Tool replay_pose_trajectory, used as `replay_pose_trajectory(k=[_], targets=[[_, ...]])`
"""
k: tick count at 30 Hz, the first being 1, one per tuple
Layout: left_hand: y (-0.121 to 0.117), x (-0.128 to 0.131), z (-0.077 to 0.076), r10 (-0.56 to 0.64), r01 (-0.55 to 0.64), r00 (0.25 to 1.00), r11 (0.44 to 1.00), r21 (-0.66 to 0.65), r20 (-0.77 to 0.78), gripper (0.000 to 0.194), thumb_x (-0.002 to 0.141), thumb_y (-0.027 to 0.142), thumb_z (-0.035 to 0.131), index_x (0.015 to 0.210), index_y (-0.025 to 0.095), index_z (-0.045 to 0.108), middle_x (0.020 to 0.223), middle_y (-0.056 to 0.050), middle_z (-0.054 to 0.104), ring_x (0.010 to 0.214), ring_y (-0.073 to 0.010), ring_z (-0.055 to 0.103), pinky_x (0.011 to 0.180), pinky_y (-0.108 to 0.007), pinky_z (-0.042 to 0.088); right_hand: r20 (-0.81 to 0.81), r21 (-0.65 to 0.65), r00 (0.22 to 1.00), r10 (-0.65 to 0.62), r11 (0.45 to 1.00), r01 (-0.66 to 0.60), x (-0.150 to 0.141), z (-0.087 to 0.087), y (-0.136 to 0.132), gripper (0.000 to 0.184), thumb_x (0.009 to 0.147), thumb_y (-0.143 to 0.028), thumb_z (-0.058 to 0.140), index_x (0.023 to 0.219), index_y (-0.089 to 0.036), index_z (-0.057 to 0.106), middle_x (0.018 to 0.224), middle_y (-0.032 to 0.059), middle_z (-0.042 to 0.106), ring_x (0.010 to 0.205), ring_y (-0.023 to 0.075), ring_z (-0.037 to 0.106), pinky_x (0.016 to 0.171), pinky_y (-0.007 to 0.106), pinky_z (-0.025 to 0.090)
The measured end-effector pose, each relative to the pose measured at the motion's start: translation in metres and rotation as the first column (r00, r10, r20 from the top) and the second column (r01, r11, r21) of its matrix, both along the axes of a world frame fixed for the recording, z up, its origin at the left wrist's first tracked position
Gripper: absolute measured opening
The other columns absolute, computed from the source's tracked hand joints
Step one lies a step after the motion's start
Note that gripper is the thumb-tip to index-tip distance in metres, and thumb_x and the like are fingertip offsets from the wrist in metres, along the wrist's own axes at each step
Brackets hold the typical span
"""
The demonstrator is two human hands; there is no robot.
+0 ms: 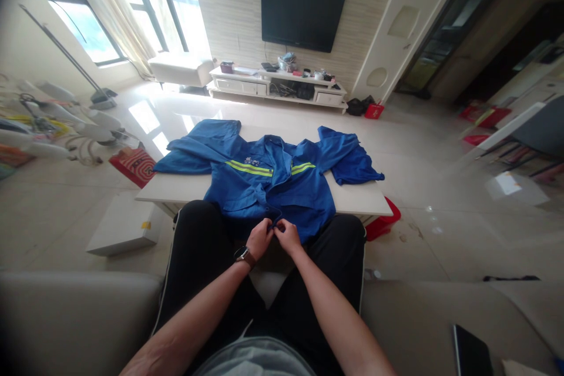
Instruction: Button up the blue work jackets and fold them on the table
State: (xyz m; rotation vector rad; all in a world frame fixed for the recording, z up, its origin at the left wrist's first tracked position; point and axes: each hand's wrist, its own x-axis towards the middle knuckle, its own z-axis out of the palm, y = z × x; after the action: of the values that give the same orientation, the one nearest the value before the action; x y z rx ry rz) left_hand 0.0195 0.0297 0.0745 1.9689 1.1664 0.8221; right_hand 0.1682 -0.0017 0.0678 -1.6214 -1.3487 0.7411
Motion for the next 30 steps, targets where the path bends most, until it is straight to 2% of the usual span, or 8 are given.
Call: replay_pose_trajectory(k=[5, 8, 13, 19, 25, 30], targets=[[0.002, -0.002, 0.000, -0.066, 0.071, 0.989, 0.997, -0.031, 0.132, 0.019, 0.084, 0.011, 0.063, 0.101, 0.019, 0.068, 0.094, -0.004, 0.070, 0.076, -0.0154, 0.062, 0.075, -0.029, 0.051, -0.011, 0.004, 1.000, -0.026, 1.000, 0.026, 0.004, -0.002, 0.001, 0.016, 0.083, -0.035, 0.055, 0.081, -0.022, 0.064, 0.080, 0.0028, 0.069, 0.078, 0.0212, 0.063, 0.076, 0.032, 0.048], [0.003, -0.002, -0.002, -0.027, 0.033, 0.990, 0.999, -0.039, 0.141, 0.023, 0.084, 0.009, 0.062, 0.103, 0.019, 0.070, 0.098, -0.005, 0.072, 0.081, -0.0164, 0.064, 0.079, -0.030, 0.052, -0.028, 0.002, 1.000, -0.011, 1.000, 0.011, 0.003, -0.002, 0.002, 0.016, 0.084, -0.037, 0.054, 0.081, -0.022, 0.062, 0.079, 0.0018, 0.068, 0.077, 0.0206, 0.062, 0.075, 0.031, 0.047], [0.009, 0.000, -0.006, 0.088, -0.059, 0.973, 0.988, -0.140, 0.213, 0.014, 0.090, 0.018, 0.062, 0.093, 0.018, 0.075, 0.093, -0.007, 0.076, 0.086, -0.0196, 0.069, 0.083, -0.033, 0.054, -0.063, -0.008, 0.998, 0.021, 1.000, -0.022, 0.001, -0.001, 0.004, 0.017, 0.084, -0.038, 0.054, 0.079, -0.023, 0.059, 0.078, 0.0009, 0.065, 0.076, 0.0197, 0.059, 0.075, 0.030, 0.047], [0.017, -0.003, -0.007, 0.102, -0.012, 0.955, 0.952, -0.307, 0.277, 0.016, 0.086, 0.026, 0.065, 0.089, 0.017, 0.078, 0.087, -0.006, 0.078, 0.083, -0.0210, 0.070, 0.081, -0.033, 0.054, -0.147, -0.048, 0.988, 0.048, 0.997, -0.056, 0.002, -0.006, 0.005, 0.014, 0.081, -0.036, 0.053, 0.077, -0.023, 0.056, 0.072, -0.0010, 0.060, 0.070, 0.0175, 0.054, 0.064, 0.026, 0.046], [0.013, -0.004, -0.003, 0.121, -0.054, 0.962, 0.962, -0.266, 0.244, 0.016, 0.088, 0.025, 0.065, 0.090, 0.017, 0.078, 0.085, -0.006, 0.077, 0.080, -0.0199, 0.068, 0.077, -0.031, 0.052, -0.259, -0.079, 0.962, 0.090, 0.990, -0.113, 0.006, -0.004, 0.008, 0.018, 0.077, -0.040, 0.060, 0.073, -0.022, 0.060, 0.069, -0.0004, 0.062, 0.063, 0.0161, 0.055, 0.060, 0.026, 0.046], [0.009, -0.004, -0.004, 0.144, -0.114, 0.978, 0.975, -0.191, 0.151, 0.015, 0.090, 0.025, 0.065, 0.092, 0.019, 0.078, 0.089, -0.006, 0.077, 0.081, -0.0197, 0.067, 0.077, -0.031, 0.049, -0.321, -0.091, 0.941, 0.111, 0.985, -0.148, 0.011, 0.002, 0.011, 0.025, 0.073, -0.043, 0.069, 0.068, -0.020, 0.062, 0.063, -0.0002, 0.063, 0.058, 0.0162, 0.057, 0.059, 0.029, 0.049]])
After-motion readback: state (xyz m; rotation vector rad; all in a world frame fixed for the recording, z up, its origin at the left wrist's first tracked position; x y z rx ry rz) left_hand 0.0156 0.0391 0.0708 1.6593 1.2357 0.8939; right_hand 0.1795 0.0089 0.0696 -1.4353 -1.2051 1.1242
